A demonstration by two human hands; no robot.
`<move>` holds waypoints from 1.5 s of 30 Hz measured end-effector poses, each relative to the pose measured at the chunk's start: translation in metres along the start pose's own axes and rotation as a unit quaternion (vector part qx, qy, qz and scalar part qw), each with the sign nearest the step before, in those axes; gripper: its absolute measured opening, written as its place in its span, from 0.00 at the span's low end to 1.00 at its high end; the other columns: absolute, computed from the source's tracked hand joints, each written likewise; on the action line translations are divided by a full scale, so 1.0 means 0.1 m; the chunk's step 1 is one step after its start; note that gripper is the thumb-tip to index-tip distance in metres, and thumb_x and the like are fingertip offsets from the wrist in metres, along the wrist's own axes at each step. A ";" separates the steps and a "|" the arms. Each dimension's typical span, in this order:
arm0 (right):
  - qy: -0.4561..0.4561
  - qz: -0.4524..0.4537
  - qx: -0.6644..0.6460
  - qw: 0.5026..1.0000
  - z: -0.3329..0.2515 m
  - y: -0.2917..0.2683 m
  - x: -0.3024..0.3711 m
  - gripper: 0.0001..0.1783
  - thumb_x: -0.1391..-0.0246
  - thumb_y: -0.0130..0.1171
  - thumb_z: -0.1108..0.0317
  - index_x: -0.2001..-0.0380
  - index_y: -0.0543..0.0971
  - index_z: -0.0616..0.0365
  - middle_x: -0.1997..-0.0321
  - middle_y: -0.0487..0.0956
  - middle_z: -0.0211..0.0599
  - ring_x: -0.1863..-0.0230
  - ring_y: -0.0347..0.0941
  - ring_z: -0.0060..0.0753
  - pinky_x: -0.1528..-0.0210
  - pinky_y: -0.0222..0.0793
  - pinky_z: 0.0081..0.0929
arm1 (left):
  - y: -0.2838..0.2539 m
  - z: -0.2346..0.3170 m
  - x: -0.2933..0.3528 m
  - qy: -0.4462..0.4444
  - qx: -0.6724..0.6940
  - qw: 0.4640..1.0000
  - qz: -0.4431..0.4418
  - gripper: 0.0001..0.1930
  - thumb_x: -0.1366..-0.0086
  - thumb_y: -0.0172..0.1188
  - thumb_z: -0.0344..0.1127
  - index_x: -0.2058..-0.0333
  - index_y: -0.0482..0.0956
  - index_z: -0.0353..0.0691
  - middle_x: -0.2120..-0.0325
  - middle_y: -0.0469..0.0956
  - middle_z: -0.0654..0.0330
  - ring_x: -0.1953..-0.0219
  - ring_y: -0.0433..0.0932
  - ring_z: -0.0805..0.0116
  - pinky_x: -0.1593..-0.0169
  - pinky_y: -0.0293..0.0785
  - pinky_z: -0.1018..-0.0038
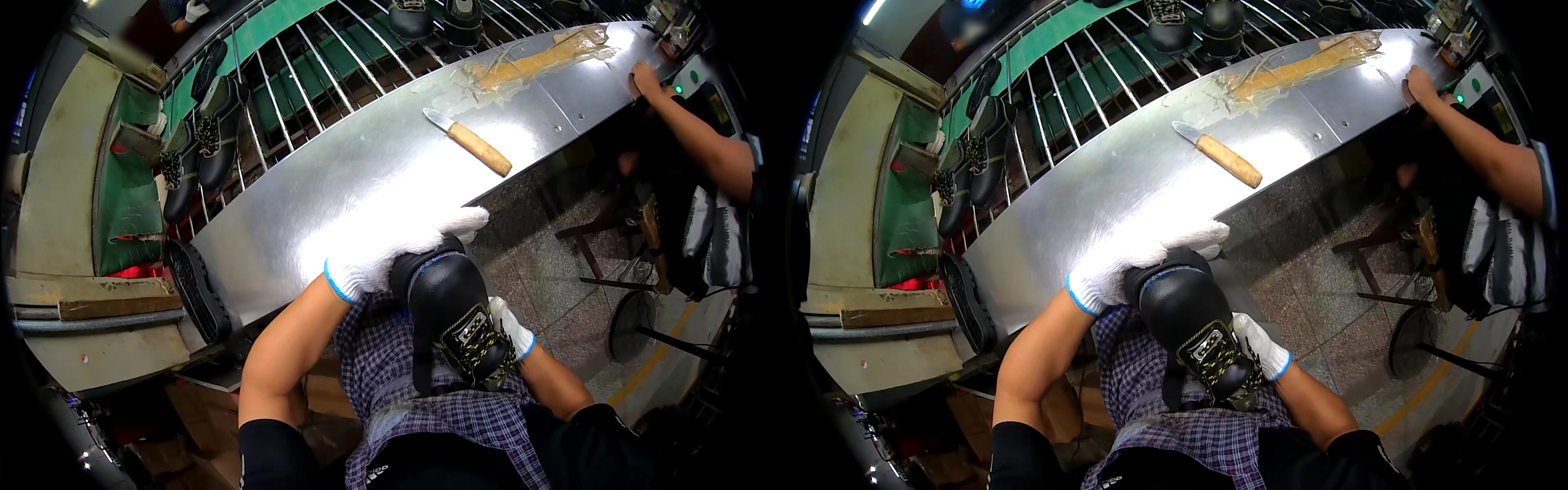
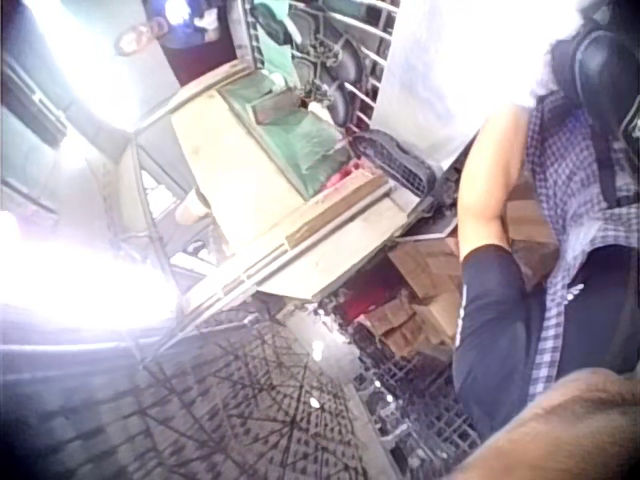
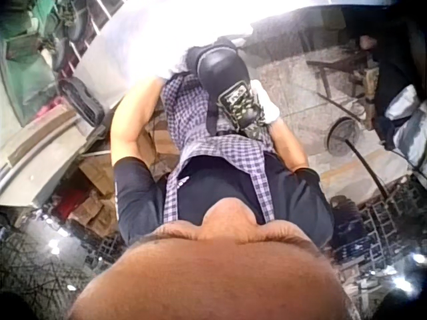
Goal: The person wipes and clears debris from the soles and edges of various black and tan work boots using their hands and a small knife.
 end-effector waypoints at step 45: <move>-0.089 -0.162 0.732 0.656 -2.08 2.33 -0.66 0.46 0.53 0.82 0.46 0.35 0.78 0.58 0.40 0.82 0.45 0.36 0.77 0.41 0.32 0.71 0.39 | 0.60 -0.58 1.74 0.276 -0.239 0.854 0.372 0.42 0.32 0.70 0.31 0.25 0.58 0.30 0.31 0.70 0.42 0.35 0.78 0.53 0.34 0.76 0.63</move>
Point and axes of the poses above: each hand's wrist, its own x-axis away from the middle knuckle, its own y-axis out of the palm, z = x × y, the point moved 9 cm from there along -x, towards the middle knuckle
